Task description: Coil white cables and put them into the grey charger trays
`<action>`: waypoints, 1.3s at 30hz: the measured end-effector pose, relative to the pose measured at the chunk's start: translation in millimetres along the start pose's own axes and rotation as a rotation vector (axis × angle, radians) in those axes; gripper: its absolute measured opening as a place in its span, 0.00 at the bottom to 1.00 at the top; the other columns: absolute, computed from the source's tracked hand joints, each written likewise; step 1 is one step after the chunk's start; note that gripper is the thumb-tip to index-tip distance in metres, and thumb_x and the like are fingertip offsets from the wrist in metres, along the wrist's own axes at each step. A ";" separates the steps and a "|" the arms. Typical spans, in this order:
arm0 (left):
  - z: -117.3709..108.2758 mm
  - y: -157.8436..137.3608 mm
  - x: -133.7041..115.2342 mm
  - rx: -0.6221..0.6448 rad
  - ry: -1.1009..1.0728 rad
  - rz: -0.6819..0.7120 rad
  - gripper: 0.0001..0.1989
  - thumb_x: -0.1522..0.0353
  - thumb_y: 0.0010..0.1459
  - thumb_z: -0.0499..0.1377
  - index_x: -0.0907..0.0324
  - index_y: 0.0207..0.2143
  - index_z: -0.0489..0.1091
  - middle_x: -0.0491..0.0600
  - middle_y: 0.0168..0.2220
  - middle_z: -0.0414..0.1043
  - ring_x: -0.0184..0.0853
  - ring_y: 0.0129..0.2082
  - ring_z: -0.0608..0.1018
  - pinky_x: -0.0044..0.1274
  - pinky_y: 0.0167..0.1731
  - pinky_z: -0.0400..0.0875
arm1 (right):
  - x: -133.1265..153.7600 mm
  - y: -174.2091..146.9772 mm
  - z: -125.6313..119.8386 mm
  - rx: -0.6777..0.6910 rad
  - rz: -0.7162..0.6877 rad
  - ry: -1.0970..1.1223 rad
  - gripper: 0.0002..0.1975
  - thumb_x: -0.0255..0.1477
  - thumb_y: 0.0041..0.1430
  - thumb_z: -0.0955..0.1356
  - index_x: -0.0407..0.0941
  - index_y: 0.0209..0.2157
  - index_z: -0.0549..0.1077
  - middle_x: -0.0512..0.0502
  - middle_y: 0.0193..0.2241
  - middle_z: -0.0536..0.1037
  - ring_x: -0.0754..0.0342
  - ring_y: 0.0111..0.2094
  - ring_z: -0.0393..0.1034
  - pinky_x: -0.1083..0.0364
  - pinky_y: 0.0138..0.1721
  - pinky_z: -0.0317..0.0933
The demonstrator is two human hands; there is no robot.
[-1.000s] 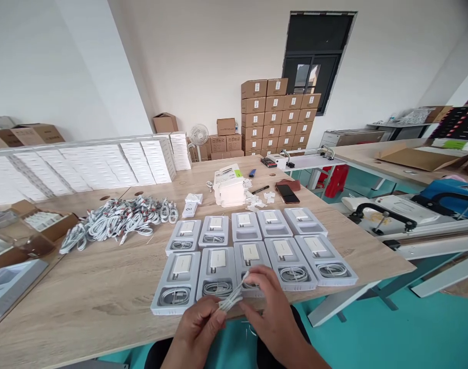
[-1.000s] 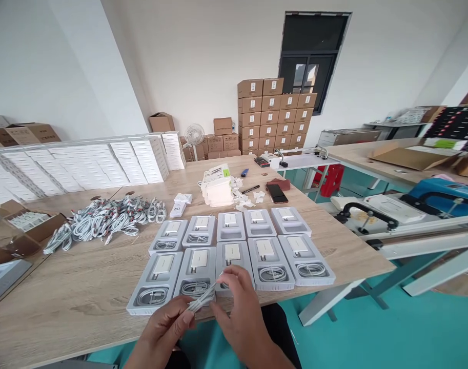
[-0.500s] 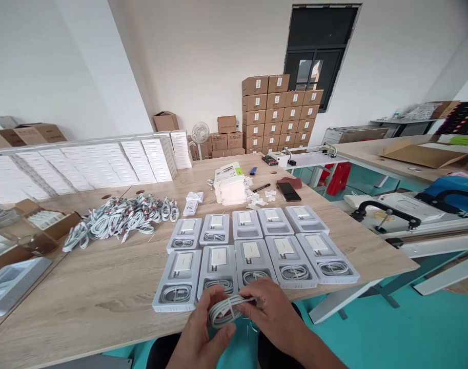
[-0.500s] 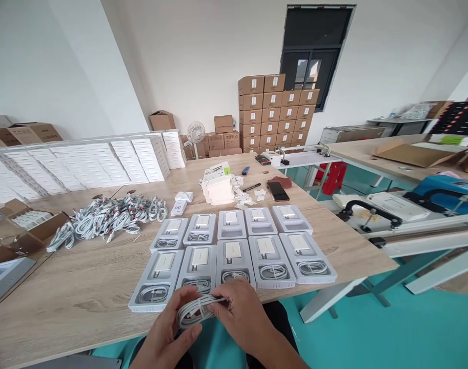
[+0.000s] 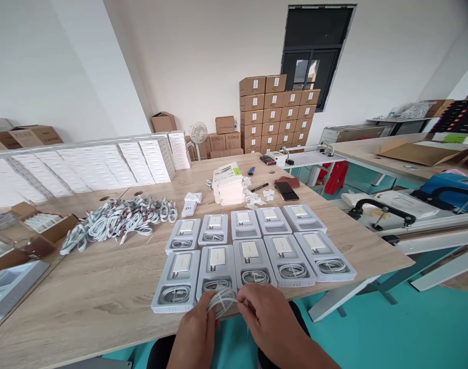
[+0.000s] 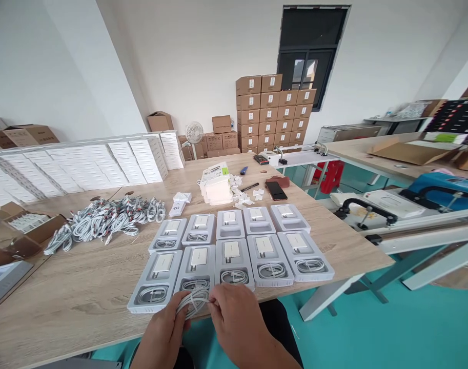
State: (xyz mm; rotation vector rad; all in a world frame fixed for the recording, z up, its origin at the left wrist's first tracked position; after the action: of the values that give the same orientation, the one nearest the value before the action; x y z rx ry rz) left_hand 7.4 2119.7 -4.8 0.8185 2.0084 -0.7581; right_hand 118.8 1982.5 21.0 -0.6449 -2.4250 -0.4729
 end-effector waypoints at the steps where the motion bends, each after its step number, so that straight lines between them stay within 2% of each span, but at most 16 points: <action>1: 0.7 0.5 1.6 -0.005 0.022 -0.002 0.19 0.58 0.60 0.44 0.45 0.48 0.69 0.45 0.25 0.73 0.29 0.26 0.71 0.14 0.27 0.56 | 1.5 -0.7 0.4 0.052 0.059 0.123 0.09 0.30 0.67 0.60 0.45 0.32 0.64 0.51 0.26 0.67 0.55 0.27 0.58 0.54 0.29 0.49; 4: 6.1 0.8 4.0 0.011 0.056 -0.018 0.20 0.61 0.60 0.44 0.47 0.49 0.68 0.45 0.22 0.70 0.30 0.24 0.69 0.15 0.28 0.54 | 5.1 -1.1 1.7 0.054 0.145 0.402 0.10 0.35 0.68 0.61 0.46 0.33 0.63 0.53 0.23 0.64 0.57 0.25 0.56 0.55 0.27 0.48; 7: 11.5 0.0 2.3 0.023 -0.013 0.008 0.19 0.60 0.60 0.46 0.47 0.49 0.69 0.45 0.22 0.69 0.29 0.25 0.69 0.15 0.29 0.53 | 2.8 0.3 10.3 -0.011 0.165 0.537 0.14 0.40 0.69 0.60 0.46 0.33 0.63 0.54 0.22 0.63 0.57 0.24 0.56 0.56 0.27 0.50; 12: 16.4 -2.5 2.6 0.083 -0.112 -0.055 0.17 0.54 0.61 0.46 0.43 0.46 0.68 0.42 0.22 0.68 0.27 0.25 0.68 0.13 0.27 0.50 | -5.5 -1.1 28.1 -0.049 0.212 0.731 0.17 0.45 0.68 0.60 0.46 0.35 0.65 0.50 0.26 0.71 0.54 0.29 0.69 0.56 0.31 0.61; 14: 17.2 -3.3 1.2 0.085 -0.114 -0.049 0.17 0.54 0.61 0.45 0.44 0.46 0.68 0.41 0.22 0.67 0.27 0.24 0.68 0.13 0.27 0.49 | -7.5 -3.2 28.0 -0.073 0.218 0.716 0.17 0.45 0.68 0.60 0.46 0.35 0.65 0.49 0.26 0.72 0.53 0.29 0.69 0.55 0.31 0.61; 18: 18.5 -1.8 -1.0 0.024 -0.105 -0.005 0.16 0.57 0.62 0.45 0.44 0.46 0.69 0.42 0.21 0.67 0.26 0.25 0.67 0.13 0.29 0.51 | -4.9 -5.8 18.8 -0.113 0.155 0.460 0.16 0.44 0.69 0.59 0.46 0.35 0.66 0.48 0.26 0.71 0.53 0.27 0.65 0.55 0.29 0.55; 19: 19.5 -0.8 -0.8 0.021 -0.111 0.002 0.16 0.57 0.61 0.46 0.45 0.46 0.69 0.42 0.22 0.67 0.26 0.25 0.67 0.13 0.29 0.52 | -4.1 -5.8 18.2 -0.108 0.152 0.467 0.16 0.43 0.69 0.59 0.46 0.35 0.66 0.48 0.26 0.71 0.53 0.27 0.66 0.55 0.29 0.55; 24: 23.7 3.4 3.8 0.122 -0.287 -0.080 0.23 0.49 0.57 0.51 0.49 0.49 0.67 0.41 0.22 0.67 0.24 0.23 0.67 0.11 0.24 0.58 | -8.4 -6.6 37.5 -0.044 0.290 1.006 0.17 0.45 0.66 0.63 0.45 0.34 0.65 0.49 0.27 0.73 0.54 0.26 0.70 0.55 0.30 0.61; 26: 22.7 3.9 4.2 0.179 -0.388 -0.111 0.27 0.47 0.54 0.55 0.52 0.51 0.67 0.39 0.21 0.66 0.23 0.22 0.66 0.11 0.22 0.61 | -12.4 -8.1 43.9 -0.083 0.310 0.994 0.18 0.46 0.65 0.64 0.44 0.34 0.65 0.49 0.26 0.71 0.55 0.25 0.67 0.55 0.29 0.60; 29: 23.3 2.7 6.4 0.312 -0.467 -0.187 0.28 0.49 0.53 0.59 0.54 0.52 0.66 0.39 0.22 0.68 0.22 0.22 0.67 0.10 0.22 0.64 | -17.0 -9.8 41.4 -0.178 0.285 0.809 0.17 0.45 0.63 0.66 0.44 0.36 0.67 0.49 0.28 0.68 0.56 0.29 0.61 0.56 0.31 0.58; 32: 18.3 2.5 10.8 0.228 -0.583 -0.267 0.28 0.55 0.52 0.59 0.55 0.54 0.63 0.40 0.22 0.69 0.22 0.22 0.68 0.10 0.21 0.63 | -19.0 -7.0 33.0 -0.161 0.286 0.818 0.16 0.42 0.63 0.67 0.45 0.44 0.65 0.50 0.31 0.66 0.56 0.30 0.58 0.57 0.32 0.58; 35: 16.4 1.6 1.7 0.239 -0.626 -0.197 0.24 0.54 0.51 0.63 0.55 0.46 0.68 0.38 0.20 0.66 0.19 0.20 0.64 0.09 0.19 0.57 | -17.8 0.3 23.1 -0.046 0.243 0.855 0.12 0.38 0.63 0.67 0.45 0.41 0.66 0.52 0.29 0.65 0.57 0.30 0.57 0.57 0.31 0.55; 37: 15.1 0.6 -10.6 0.312 -0.574 -0.087 0.22 0.50 0.49 0.67 0.56 0.36 0.71 0.37 0.21 0.64 0.17 0.21 0.63 0.07 0.20 0.57 | -17.5 4.8 18.1 0.019 0.217 0.851 0.09 0.36 0.63 0.67 0.44 0.37 0.67 0.53 0.27 0.63 0.58 0.29 0.55 0.58 0.30 0.52; 39: 11.0 0.5 -19.7 0.323 -0.504 -0.023 0.23 0.47 0.48 0.67 0.57 0.29 0.71 0.36 0.21 0.63 0.17 0.23 0.63 0.06 0.22 0.58 | -17.1 8.2 14.9 0.057 0.205 0.870 0.09 0.35 0.62 0.67 0.44 0.35 0.67 0.53 0.26 0.62 0.58 0.28 0.54 0.58 0.29 0.51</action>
State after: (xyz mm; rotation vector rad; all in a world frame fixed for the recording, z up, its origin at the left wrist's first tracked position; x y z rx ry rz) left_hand 21.8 2106.5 6.6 0.6960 1.4681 -1.1903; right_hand 128.9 1990.3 0.6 -0.5087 -1.5306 -0.4684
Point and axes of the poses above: each hand's wrist, its own y-axis towards the middle knuckle, its own z-axis out of the palm, x = y × z, the point moved 5 cm from there along y, towards the middle knuckle
